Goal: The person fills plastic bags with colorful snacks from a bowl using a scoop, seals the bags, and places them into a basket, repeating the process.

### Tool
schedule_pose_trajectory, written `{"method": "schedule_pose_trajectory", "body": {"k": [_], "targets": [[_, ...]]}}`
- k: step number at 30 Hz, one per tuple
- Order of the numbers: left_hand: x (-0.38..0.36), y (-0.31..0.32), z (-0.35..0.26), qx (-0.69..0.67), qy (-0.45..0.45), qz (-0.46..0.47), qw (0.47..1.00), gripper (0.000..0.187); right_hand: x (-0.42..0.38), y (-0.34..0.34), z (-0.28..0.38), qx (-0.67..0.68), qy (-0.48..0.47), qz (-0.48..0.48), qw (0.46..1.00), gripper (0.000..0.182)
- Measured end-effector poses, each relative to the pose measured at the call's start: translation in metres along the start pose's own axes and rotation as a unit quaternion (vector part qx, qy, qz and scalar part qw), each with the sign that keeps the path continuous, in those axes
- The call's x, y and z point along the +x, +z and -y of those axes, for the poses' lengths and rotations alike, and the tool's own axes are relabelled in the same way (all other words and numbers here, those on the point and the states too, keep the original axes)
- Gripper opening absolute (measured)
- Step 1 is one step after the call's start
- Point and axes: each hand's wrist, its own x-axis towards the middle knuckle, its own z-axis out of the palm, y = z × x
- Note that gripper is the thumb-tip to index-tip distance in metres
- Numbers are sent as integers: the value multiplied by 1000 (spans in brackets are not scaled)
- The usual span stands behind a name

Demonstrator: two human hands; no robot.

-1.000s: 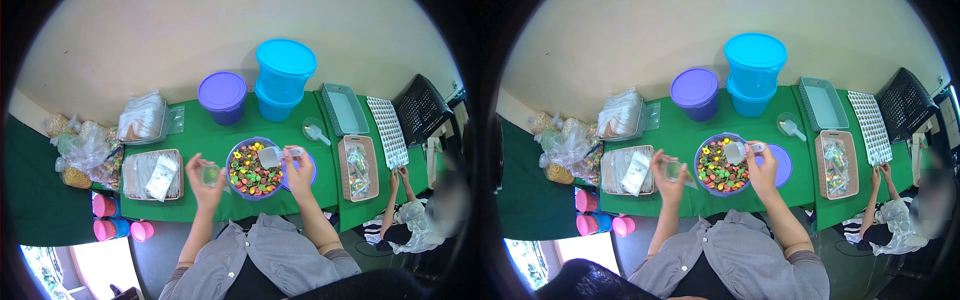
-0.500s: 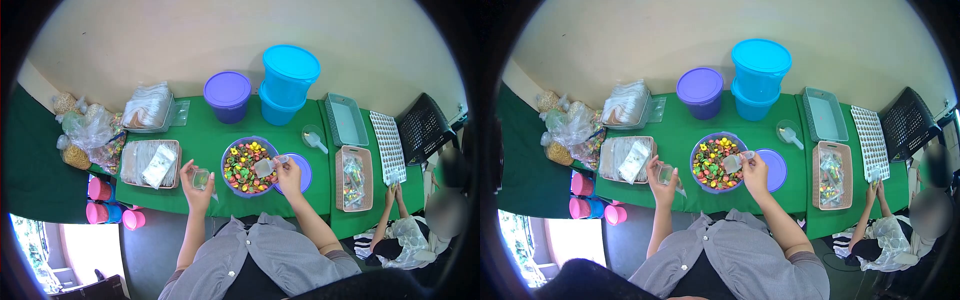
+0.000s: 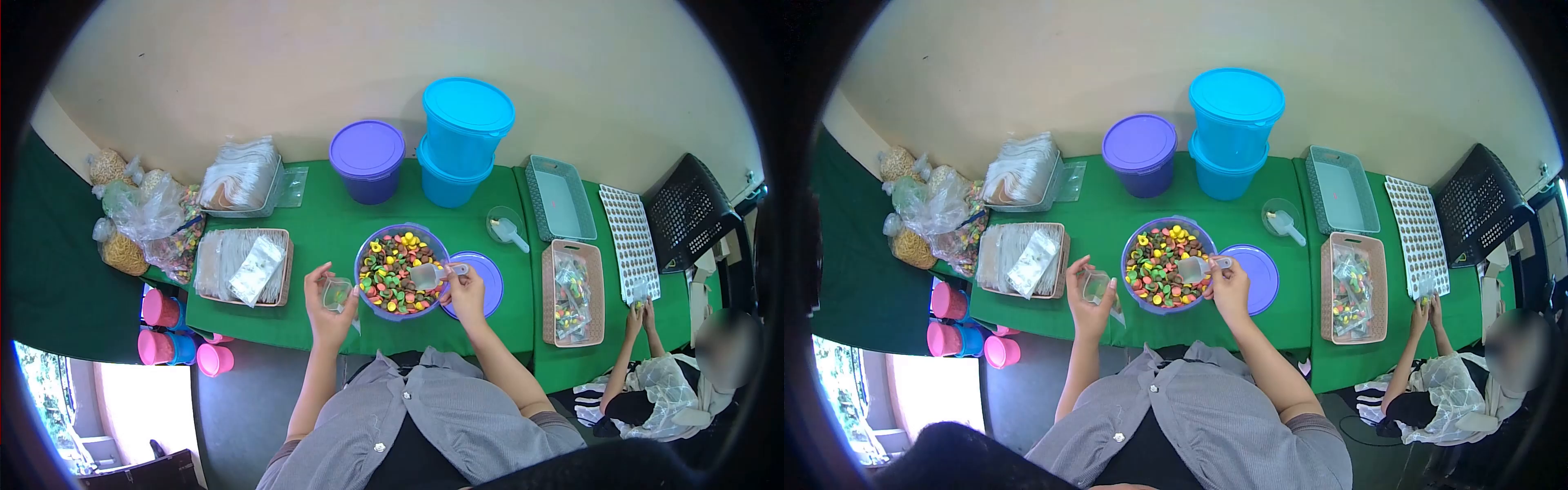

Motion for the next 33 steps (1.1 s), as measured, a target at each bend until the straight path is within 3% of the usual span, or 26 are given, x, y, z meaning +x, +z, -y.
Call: {"method": "schedule_pose_trajectory", "body": {"k": [8, 13, 20, 25, 33], "targets": [[-7, -9, 5, 4, -26, 0, 1000, 56, -11, 9, 16, -31, -3, 39, 999, 21], [-7, -11, 5, 16, -17, -2, 1000, 54, -7, 17, -10, 69, 63, 0, 996, 27], [-3, -17, 11, 19, -17, -4, 1000, 54, -2, 18, -16, 110, 90, 1, 990, 27], [1, -17, 2, 22, -62, 67, 996, 61, 4, 0, -3, 189, 148, -75, 968, 22], [4, 13, -17, 101, -12, 241, 965, 70, -19, -11, 51, 263, 69, -57, 961, 18]]}}
